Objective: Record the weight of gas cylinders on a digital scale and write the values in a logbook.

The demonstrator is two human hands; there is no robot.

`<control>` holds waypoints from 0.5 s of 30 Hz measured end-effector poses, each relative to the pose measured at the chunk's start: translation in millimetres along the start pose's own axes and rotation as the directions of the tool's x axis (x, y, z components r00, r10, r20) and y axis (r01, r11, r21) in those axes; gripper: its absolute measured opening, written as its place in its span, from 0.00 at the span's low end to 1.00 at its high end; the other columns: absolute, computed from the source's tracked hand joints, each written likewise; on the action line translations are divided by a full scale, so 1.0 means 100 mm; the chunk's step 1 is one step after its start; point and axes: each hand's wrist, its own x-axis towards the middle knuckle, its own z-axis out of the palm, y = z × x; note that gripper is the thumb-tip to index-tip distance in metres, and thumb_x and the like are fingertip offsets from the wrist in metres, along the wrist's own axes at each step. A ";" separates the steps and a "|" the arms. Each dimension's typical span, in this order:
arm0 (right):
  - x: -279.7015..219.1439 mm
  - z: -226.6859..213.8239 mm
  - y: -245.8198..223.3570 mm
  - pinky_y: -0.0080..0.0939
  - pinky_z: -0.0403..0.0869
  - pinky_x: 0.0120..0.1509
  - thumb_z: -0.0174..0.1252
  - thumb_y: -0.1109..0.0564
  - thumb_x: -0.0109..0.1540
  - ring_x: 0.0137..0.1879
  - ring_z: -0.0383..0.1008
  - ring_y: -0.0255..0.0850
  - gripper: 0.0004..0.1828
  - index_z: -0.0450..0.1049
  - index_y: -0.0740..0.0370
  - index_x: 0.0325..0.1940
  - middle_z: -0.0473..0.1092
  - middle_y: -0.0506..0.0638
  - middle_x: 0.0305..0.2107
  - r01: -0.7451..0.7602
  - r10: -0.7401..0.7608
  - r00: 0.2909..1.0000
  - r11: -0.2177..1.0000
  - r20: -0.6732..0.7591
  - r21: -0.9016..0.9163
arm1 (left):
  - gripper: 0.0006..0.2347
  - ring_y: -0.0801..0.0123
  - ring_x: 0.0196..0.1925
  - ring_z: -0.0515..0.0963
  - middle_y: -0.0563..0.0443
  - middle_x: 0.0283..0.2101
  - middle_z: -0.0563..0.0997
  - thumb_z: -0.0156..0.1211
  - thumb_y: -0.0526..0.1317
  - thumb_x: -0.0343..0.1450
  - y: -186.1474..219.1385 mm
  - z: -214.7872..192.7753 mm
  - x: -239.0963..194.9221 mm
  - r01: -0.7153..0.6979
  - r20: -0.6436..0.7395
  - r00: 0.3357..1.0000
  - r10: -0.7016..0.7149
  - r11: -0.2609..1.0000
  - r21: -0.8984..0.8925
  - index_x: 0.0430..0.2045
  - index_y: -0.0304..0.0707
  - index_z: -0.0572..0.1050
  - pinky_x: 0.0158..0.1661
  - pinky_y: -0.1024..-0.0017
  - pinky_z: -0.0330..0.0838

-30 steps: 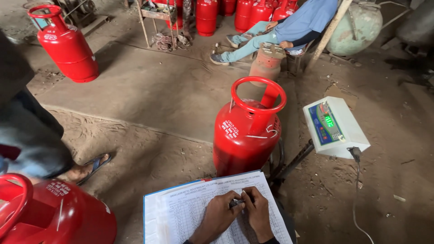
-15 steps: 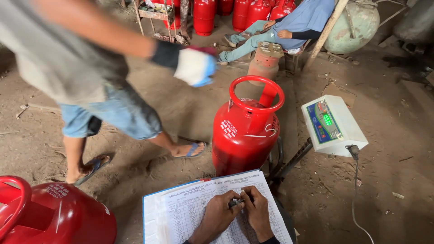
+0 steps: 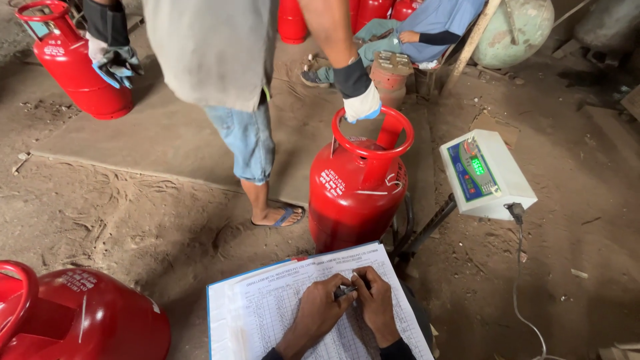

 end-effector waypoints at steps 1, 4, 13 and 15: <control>-0.01 0.00 0.01 0.36 0.68 0.29 0.57 0.52 0.65 0.24 0.69 0.33 0.12 0.78 0.64 0.40 0.74 0.48 0.19 -0.006 0.006 1.000 1.000 0.001 -0.001 | 0.09 0.63 0.31 0.88 0.43 0.31 0.86 0.67 0.39 0.69 0.02 0.00 -0.02 0.004 0.004 1.000 -0.004 1.000 -0.002 0.40 0.34 0.80 0.33 0.68 0.82; -0.01 0.01 0.02 0.36 0.68 0.28 0.57 0.52 0.65 0.23 0.69 0.33 0.12 0.78 0.64 0.40 0.74 0.48 0.19 0.006 -0.007 1.000 1.000 -0.005 -0.005 | 0.09 0.63 0.28 0.87 0.42 0.29 0.87 0.66 0.39 0.69 0.05 -0.01 -0.03 0.021 -0.004 1.000 -0.021 0.999 -0.034 0.40 0.34 0.80 0.32 0.68 0.80; -0.01 0.01 0.08 0.37 0.71 0.32 0.58 0.55 0.65 0.27 0.72 0.35 0.11 0.78 0.66 0.41 0.75 0.50 0.22 0.006 -0.007 1.000 0.999 0.019 0.033 | 0.09 0.57 0.33 0.88 0.41 0.31 0.86 0.68 0.38 0.67 -0.02 0.03 -0.07 -0.110 -0.152 0.983 0.104 0.993 -0.035 0.38 0.35 0.81 0.34 0.64 0.80; 0.02 0.04 0.16 0.37 0.73 0.36 0.57 0.57 0.64 0.31 0.75 0.36 0.10 0.78 0.67 0.43 0.78 0.51 0.26 0.067 -0.066 0.998 0.996 -0.011 0.052 | 0.09 0.53 0.35 0.87 0.41 0.32 0.86 0.67 0.40 0.68 -0.02 0.02 -0.09 -0.135 -0.162 0.978 0.128 0.990 -0.035 0.37 0.37 0.80 0.36 0.62 0.79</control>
